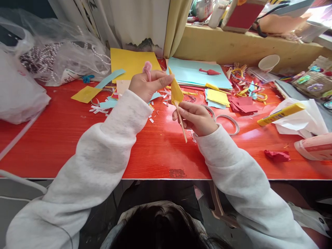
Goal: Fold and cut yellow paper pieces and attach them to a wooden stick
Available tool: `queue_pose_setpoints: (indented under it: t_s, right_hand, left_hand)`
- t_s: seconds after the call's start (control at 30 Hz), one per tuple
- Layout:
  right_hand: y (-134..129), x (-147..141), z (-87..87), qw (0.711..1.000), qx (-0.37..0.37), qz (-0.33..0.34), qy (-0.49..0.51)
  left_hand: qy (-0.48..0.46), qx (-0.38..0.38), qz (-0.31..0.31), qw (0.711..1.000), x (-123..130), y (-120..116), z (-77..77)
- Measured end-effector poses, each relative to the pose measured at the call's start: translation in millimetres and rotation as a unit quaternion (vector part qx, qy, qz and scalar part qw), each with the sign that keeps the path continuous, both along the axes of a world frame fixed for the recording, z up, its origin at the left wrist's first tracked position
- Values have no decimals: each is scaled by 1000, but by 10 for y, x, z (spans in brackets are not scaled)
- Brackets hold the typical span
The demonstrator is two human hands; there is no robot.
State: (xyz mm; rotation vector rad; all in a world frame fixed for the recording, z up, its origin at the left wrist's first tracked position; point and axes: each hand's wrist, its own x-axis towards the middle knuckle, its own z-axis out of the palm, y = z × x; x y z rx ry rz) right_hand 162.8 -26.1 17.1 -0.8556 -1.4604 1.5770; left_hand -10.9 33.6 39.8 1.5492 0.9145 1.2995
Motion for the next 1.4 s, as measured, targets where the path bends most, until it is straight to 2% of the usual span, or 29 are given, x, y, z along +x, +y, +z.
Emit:
queue_pose_setpoints:
  t_s: [0.17,0.67,0.9,1.2,1.4]
  right_hand:
    - [-8,-4,20,1000,-4,-5,11]
    - [-22,19,52,1000,-7,9,7]
    - [-36,18,72,1000,-8,5,0]
    - [-60,0,66,1000,4,-25,-7]
    - [-63,-10,75,999,0,-41,-17]
  left_hand:
    - [-23,33,30,999,42,25,-17]
    - [33,27,53,998,68,-16,16]
    - [31,8,50,998,68,-9,17]
    - [73,35,54,995,59,-24,30]
    - [77,39,37,996,40,26,-24]
